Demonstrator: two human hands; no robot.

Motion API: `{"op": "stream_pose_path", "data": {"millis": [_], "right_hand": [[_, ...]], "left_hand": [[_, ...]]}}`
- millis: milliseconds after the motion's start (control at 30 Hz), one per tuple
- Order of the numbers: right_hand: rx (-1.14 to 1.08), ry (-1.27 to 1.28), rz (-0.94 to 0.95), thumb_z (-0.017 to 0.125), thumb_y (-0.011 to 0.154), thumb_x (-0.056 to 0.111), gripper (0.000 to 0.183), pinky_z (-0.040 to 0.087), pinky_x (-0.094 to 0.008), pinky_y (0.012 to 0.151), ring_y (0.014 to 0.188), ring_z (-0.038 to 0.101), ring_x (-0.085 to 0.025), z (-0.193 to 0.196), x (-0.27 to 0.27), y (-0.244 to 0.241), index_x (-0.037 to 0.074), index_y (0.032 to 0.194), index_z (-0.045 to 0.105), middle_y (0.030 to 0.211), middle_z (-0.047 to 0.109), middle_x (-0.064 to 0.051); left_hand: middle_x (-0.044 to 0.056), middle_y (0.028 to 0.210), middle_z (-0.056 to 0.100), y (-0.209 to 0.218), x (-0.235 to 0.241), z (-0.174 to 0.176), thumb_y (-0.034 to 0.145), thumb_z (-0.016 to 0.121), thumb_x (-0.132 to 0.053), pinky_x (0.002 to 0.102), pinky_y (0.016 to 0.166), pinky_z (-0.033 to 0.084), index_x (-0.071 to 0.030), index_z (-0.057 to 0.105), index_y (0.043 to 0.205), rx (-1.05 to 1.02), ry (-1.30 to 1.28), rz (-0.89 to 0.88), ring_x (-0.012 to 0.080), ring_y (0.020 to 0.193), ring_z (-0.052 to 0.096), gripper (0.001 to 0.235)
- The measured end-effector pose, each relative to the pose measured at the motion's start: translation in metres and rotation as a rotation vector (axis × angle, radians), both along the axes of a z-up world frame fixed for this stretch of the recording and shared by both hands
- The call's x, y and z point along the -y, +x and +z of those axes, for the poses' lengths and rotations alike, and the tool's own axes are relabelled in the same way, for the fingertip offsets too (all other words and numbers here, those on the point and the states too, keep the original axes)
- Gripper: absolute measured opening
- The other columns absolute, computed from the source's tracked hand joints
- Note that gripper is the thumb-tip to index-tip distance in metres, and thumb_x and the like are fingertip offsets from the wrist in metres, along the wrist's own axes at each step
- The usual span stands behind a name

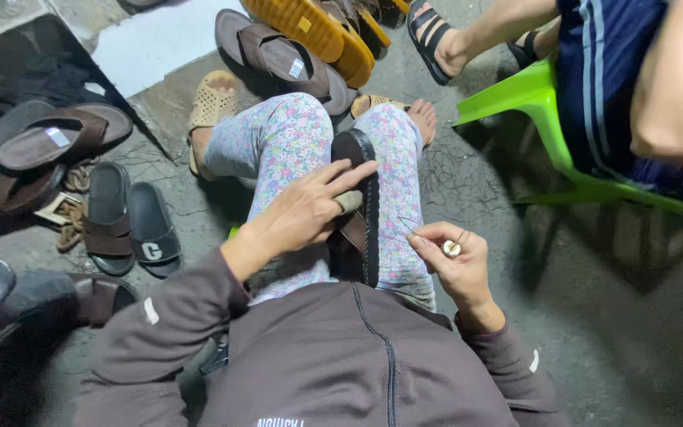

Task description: The person sits on the floor and sews a brown leather sandal using a needle and thread. They hold the sandal on their lap, repeatedly push the needle through the sole, and pull the thread to secure the stitching. The person briefly hands the sandal to another person before resuming the sewing.

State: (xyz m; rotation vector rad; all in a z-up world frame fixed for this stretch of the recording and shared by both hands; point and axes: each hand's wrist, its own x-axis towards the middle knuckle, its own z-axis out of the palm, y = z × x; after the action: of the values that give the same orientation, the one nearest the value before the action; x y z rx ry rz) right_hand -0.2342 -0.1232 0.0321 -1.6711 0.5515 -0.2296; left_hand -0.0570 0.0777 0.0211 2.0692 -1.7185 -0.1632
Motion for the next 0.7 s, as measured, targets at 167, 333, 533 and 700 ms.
{"op": "stream_pose_path", "data": {"millis": [167, 333, 533, 700], "right_hand": [[-0.008, 0.06, -0.072, 0.075, 0.077, 0.004, 0.007, 0.04, -0.022, 0.035, 0.038, 0.047, -0.008, 0.004, 0.01, 0.023, 0.001, 0.082, 0.072, 0.047, 0.054, -0.008], [0.045, 0.153, -0.065, 0.075, 0.077, 0.003, 0.006, 0.04, -0.022, 0.033, 0.036, 0.047, -0.009, -0.003, 0.019, 0.047, 0.0, 0.08, 0.07, 0.045, 0.054, -0.009], [0.026, 0.292, -0.047, 0.072, 0.079, 0.002, 0.006, 0.037, -0.021, 0.031, 0.034, 0.044, -0.01, -0.014, 0.027, 0.066, -0.002, 0.082, 0.068, 0.043, 0.048, -0.008], [-0.013, 0.501, -0.153, 0.069, 0.08, 0.001, 0.006, 0.034, -0.021, 0.027, 0.033, 0.042, -0.011, -0.034, 0.029, 0.083, -0.002, 0.082, 0.064, 0.042, 0.041, -0.005]], "left_hand": [[0.017, 0.126, 0.053, -0.024, -0.019, -0.027, 0.091, 0.058, -0.026, 0.041, 0.076, 0.051, -0.019, 0.047, 0.138, 0.031, -0.149, 0.295, 0.0322, 0.102, 0.063, 0.049], [0.005, 0.067, 0.062, -0.025, -0.051, 0.001, 0.091, 0.056, -0.042, 0.042, 0.059, 0.048, -0.013, 0.057, 0.066, -0.106, 0.071, 0.382, 0.0285, 0.066, 0.065, 0.039], [0.026, 0.062, 0.059, -0.008, -0.055, 0.038, 0.087, 0.059, -0.053, 0.052, 0.059, 0.044, -0.001, 0.052, 0.063, -0.563, 0.593, 0.348, 0.0459, 0.07, 0.063, 0.057], [0.025, 0.062, 0.061, -0.001, -0.066, 0.043, 0.086, 0.06, -0.056, 0.05, 0.06, 0.045, -0.003, 0.054, 0.066, -0.546, 0.725, 0.4, 0.0436, 0.071, 0.065, 0.057]]}}
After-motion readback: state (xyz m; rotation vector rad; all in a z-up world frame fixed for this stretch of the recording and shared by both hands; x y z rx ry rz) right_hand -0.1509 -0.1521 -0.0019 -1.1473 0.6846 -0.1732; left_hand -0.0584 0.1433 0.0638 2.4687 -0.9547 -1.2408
